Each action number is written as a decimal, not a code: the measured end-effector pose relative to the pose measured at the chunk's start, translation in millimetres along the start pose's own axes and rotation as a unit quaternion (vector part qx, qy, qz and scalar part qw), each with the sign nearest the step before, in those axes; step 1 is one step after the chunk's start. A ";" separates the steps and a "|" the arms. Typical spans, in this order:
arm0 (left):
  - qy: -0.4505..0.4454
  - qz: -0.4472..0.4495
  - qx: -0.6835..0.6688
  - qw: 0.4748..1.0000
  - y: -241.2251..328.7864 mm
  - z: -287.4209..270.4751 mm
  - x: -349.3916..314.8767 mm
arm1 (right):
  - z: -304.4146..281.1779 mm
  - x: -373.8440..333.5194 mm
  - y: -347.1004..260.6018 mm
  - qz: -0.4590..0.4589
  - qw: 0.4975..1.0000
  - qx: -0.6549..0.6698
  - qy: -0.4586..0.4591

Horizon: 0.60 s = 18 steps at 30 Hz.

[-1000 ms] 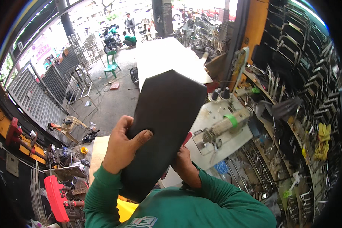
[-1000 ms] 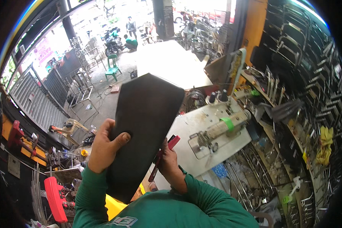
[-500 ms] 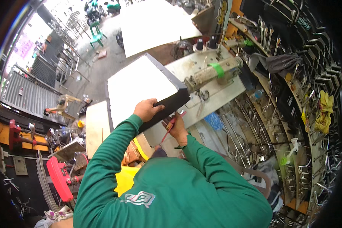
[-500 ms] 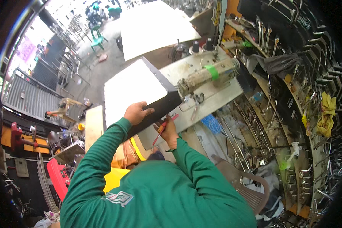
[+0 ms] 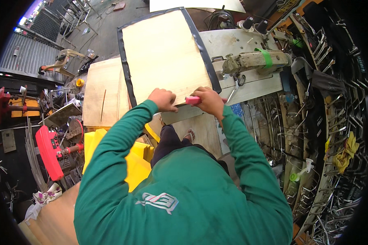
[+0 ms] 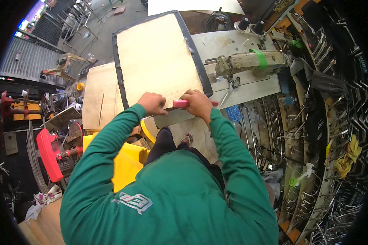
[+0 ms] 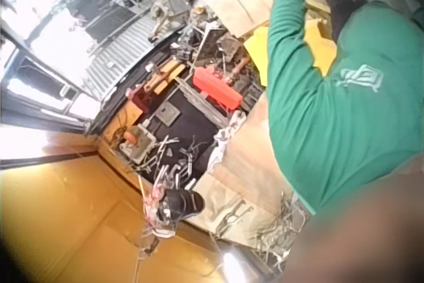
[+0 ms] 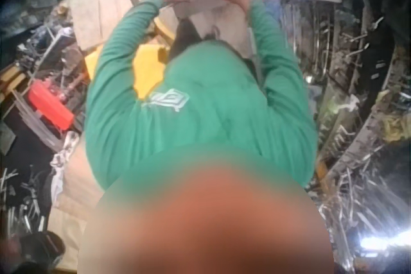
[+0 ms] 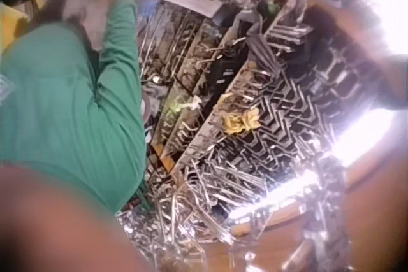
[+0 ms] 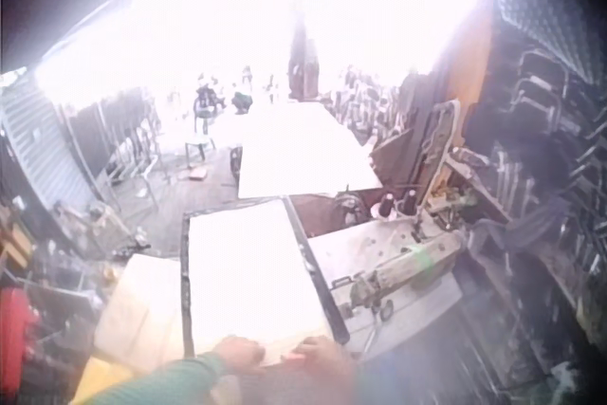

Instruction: The person staples black fabric onto a rectangular foam seat using a pink staple gun. They repeatedly flip the seat, pull the fabric taut, and drive staples along the edges to secure the cover.

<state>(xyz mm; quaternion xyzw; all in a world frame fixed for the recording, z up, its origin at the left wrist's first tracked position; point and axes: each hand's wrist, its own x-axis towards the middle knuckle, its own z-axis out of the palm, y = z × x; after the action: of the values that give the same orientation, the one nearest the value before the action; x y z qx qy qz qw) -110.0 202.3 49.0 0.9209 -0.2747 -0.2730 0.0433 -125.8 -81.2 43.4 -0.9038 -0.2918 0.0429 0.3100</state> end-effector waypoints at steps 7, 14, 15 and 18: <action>0.184 0.255 0.036 0.949 -25.1 28.5 3.1 | 12.3 45.1 4.0 -0.030 0.962 -0.023 -0.270; 0.269 0.310 -0.048 0.911 -49.5 47.9 22.5 | 20.6 62.4 19.1 -0.005 0.974 0.007 -0.228; 0.287 0.305 -0.050 0.907 -50.1 49.9 22.2 | 20.8 65.0 21.0 0.001 0.972 0.024 -0.233; 0.321 0.299 -0.062 0.896 -49.9 53.9 23.7 | 19.3 71.0 25.6 0.061 0.966 0.059 -0.244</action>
<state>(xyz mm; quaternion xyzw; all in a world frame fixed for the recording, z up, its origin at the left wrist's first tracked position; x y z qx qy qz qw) -97.8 235.7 -19.5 0.8283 -0.4912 0.0466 0.2656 -59.3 -47.8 20.1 -0.8620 -0.3002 0.2980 0.2794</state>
